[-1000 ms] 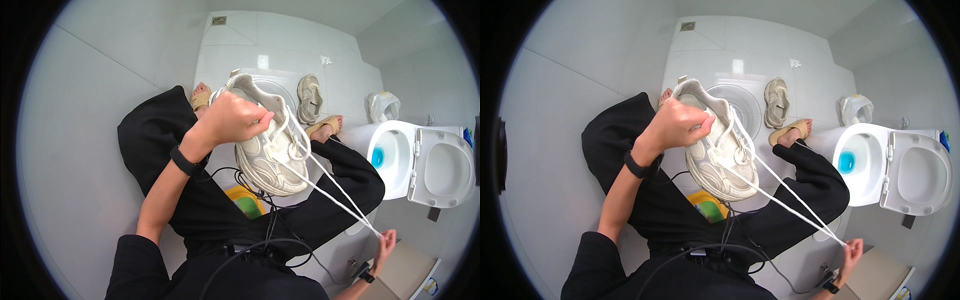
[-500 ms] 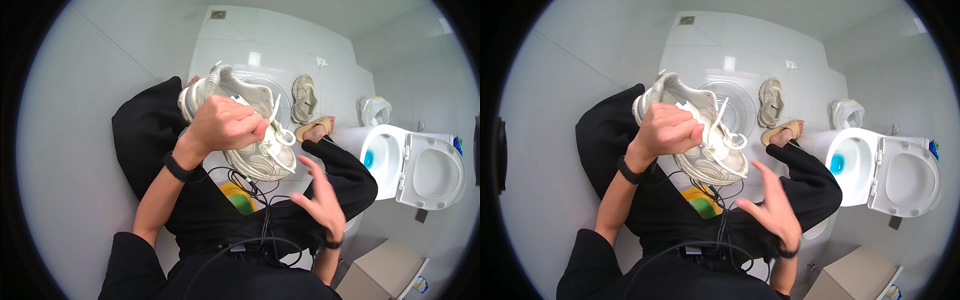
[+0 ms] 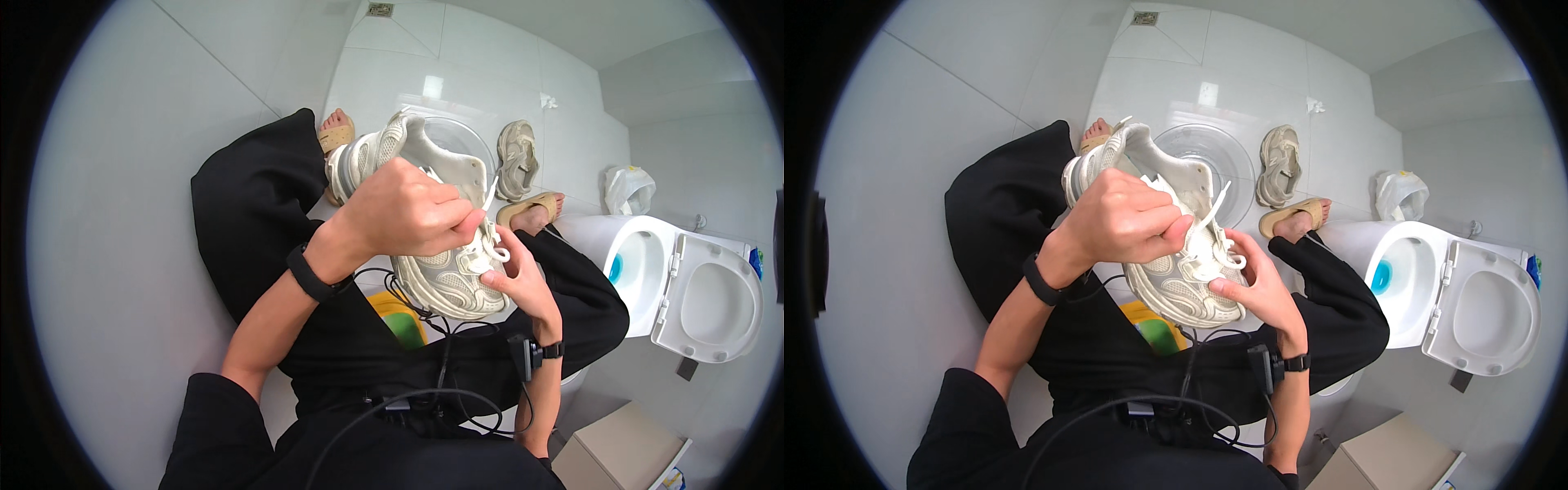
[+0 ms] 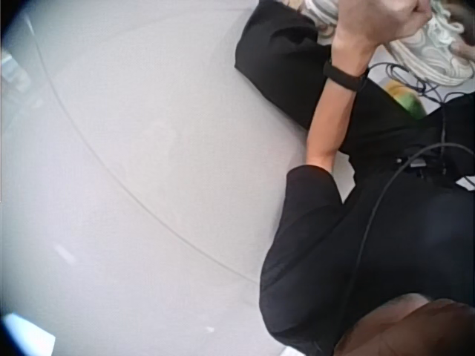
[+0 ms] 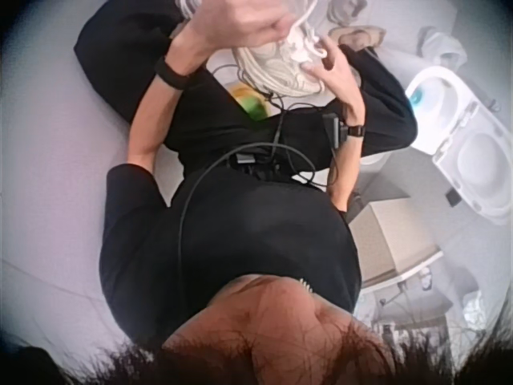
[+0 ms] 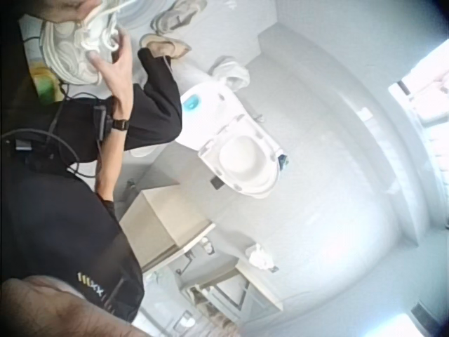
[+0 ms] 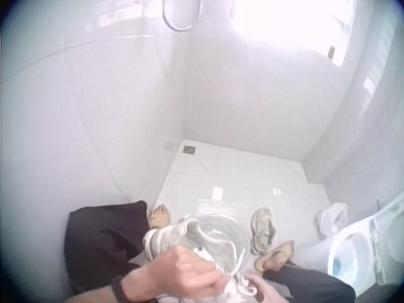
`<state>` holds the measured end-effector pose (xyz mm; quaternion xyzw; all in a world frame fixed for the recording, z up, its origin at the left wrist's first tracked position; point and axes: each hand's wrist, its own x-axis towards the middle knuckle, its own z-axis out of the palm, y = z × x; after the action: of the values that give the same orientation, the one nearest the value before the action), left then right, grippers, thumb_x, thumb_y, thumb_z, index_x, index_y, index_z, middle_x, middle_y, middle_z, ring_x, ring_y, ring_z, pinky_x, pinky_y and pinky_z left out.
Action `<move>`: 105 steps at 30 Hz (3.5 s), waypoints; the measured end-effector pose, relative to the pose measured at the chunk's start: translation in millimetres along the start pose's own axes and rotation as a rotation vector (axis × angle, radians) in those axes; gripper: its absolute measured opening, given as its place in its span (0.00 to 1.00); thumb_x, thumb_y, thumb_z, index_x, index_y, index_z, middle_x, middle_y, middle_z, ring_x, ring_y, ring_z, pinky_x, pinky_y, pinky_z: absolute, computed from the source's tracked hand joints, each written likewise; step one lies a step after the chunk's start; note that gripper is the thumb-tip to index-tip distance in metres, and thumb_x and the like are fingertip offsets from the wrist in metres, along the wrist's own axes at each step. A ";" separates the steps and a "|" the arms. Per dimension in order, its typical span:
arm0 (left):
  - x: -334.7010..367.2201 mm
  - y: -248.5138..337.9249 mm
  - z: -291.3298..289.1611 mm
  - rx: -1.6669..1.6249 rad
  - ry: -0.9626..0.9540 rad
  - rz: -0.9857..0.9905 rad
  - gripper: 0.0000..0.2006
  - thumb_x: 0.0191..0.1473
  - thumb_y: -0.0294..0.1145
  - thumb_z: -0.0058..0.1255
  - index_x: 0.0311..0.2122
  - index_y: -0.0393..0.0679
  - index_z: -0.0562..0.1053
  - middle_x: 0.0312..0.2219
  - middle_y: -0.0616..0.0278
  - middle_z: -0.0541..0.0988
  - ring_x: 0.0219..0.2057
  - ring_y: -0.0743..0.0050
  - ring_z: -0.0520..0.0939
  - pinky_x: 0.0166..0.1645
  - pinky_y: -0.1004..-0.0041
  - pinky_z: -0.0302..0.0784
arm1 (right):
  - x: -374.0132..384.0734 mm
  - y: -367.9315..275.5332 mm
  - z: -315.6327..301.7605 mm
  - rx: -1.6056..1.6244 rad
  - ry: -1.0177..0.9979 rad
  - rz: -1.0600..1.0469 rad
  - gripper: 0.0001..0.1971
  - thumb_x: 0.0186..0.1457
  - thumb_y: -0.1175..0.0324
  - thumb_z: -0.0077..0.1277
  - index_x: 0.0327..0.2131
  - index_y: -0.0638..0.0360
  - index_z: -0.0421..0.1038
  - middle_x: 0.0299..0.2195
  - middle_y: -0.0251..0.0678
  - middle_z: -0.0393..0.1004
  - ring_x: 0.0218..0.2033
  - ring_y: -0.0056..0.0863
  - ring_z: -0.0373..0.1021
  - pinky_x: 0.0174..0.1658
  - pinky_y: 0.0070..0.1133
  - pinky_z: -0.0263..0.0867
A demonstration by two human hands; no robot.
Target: The recorder is removing the shoelaces from a white sneaker over a plastic bowl while sitting on a stool in a bathroom.
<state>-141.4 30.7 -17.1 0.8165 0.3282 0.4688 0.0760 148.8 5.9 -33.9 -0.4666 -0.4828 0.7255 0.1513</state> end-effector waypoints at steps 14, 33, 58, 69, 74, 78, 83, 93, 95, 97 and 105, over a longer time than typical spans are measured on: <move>0.3 5.8 10.4 -0.033 -0.065 -0.002 0.19 0.49 0.22 0.64 0.16 0.44 0.64 0.12 0.64 0.65 0.11 0.63 0.68 0.18 0.64 0.62 | -57.7 6.9 10.2 -0.403 0.227 -0.116 0.22 0.59 0.64 0.66 0.53 0.67 0.76 0.40 0.38 0.80 0.45 0.29 0.73 0.56 0.27 0.68; -0.9 -18.6 2.9 0.204 -0.072 -0.092 0.21 0.60 0.29 0.64 0.18 0.45 0.66 0.11 0.65 0.68 0.12 0.64 0.72 0.19 0.65 0.65 | -123.3 21.0 25.8 -0.299 0.464 0.176 0.11 0.76 0.67 0.50 0.51 0.65 0.77 0.25 0.23 0.68 0.26 0.13 0.61 0.31 0.20 0.60; 3.9 -33.4 -3.2 0.120 -0.027 -0.502 0.18 0.65 0.32 0.61 0.22 0.37 0.78 0.13 0.50 0.72 0.13 0.60 0.72 0.22 0.63 0.64 | -524.3 199.5 -80.9 -0.708 1.488 0.007 0.23 0.80 0.54 0.46 0.42 0.65 0.82 0.29 0.24 0.72 0.31 0.14 0.66 0.32 0.18 0.61; 3.0 -20.6 29.7 -1.421 0.373 -1.439 0.25 0.80 0.50 0.40 0.57 0.35 0.77 0.49 0.52 0.88 0.46 0.66 0.91 0.52 0.64 0.90 | -380.7 303.2 -3.3 -0.108 0.768 0.688 0.16 0.75 0.61 0.52 0.38 0.65 0.78 0.25 0.29 0.73 0.28 0.18 0.73 0.34 0.21 0.70; -18.5 -29.1 30.0 -2.016 0.389 -1.375 0.25 0.81 0.45 0.35 0.62 0.34 0.75 0.53 0.50 0.87 0.49 0.60 0.91 0.58 0.60 0.89 | -382.8 305.1 -27.9 -0.715 0.857 0.529 0.15 0.72 0.64 0.57 0.53 0.67 0.78 0.43 0.41 0.83 0.46 0.29 0.79 0.54 0.29 0.75; -21.6 -32.1 29.7 -1.954 0.473 -1.358 0.24 0.81 0.43 0.34 0.64 0.35 0.73 0.57 0.51 0.84 0.53 0.57 0.89 0.60 0.56 0.87 | -309.5 138.2 -30.5 -0.650 1.287 0.095 0.10 0.72 0.71 0.54 0.50 0.68 0.76 0.43 0.40 0.81 0.48 0.31 0.78 0.57 0.30 0.73; -3.8 -4.2 33.2 -1.736 0.548 -1.362 0.24 0.82 0.43 0.33 0.67 0.37 0.68 0.63 0.53 0.78 0.62 0.59 0.82 0.67 0.55 0.80 | -205.7 2.9 16.6 -0.207 0.883 -0.462 0.24 0.72 0.61 0.53 0.63 0.66 0.65 0.51 0.47 0.79 0.54 0.37 0.77 0.64 0.34 0.69; 9.8 33.2 3.4 -1.808 0.396 -1.227 0.26 0.82 0.45 0.32 0.71 0.37 0.66 0.66 0.55 0.76 0.67 0.62 0.76 0.74 0.58 0.69 | -23.0 -11.3 50.5 0.162 0.197 -0.138 0.47 0.65 0.49 0.57 0.77 0.66 0.49 0.73 0.53 0.61 0.70 0.43 0.67 0.72 0.35 0.63; 2.3 16.9 -10.3 -1.658 0.027 -0.851 0.21 0.80 0.40 0.32 0.61 0.33 0.71 0.58 0.53 0.79 0.62 0.67 0.78 0.68 0.63 0.72 | -25.9 7.1 27.7 0.505 0.181 -0.080 0.45 0.63 0.44 0.56 0.73 0.67 0.59 0.66 0.50 0.73 0.62 0.40 0.75 0.65 0.38 0.73; 15.9 23.0 -29.8 -1.232 0.002 -0.741 0.15 0.74 0.36 0.46 0.55 0.35 0.72 0.52 0.54 0.79 0.56 0.68 0.79 0.63 0.64 0.74 | -24.6 42.4 -3.2 0.575 0.229 -0.221 0.44 0.63 0.42 0.54 0.71 0.67 0.62 0.64 0.49 0.76 0.59 0.41 0.78 0.61 0.39 0.77; 14.4 48.5 -1.2 0.069 -0.059 -0.385 0.34 0.40 0.41 0.78 0.54 0.43 0.78 0.53 0.55 0.77 0.60 0.51 0.74 0.59 0.60 0.72 | -13.3 59.5 -5.2 0.801 0.173 -0.226 0.42 0.63 0.41 0.53 0.71 0.63 0.64 0.63 0.48 0.77 0.58 0.42 0.79 0.62 0.37 0.77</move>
<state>-114.8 1.7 14.7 0.7542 0.4918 0.4101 0.1455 173.7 -29.2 -77.5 -0.3745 -0.1963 0.7927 0.4391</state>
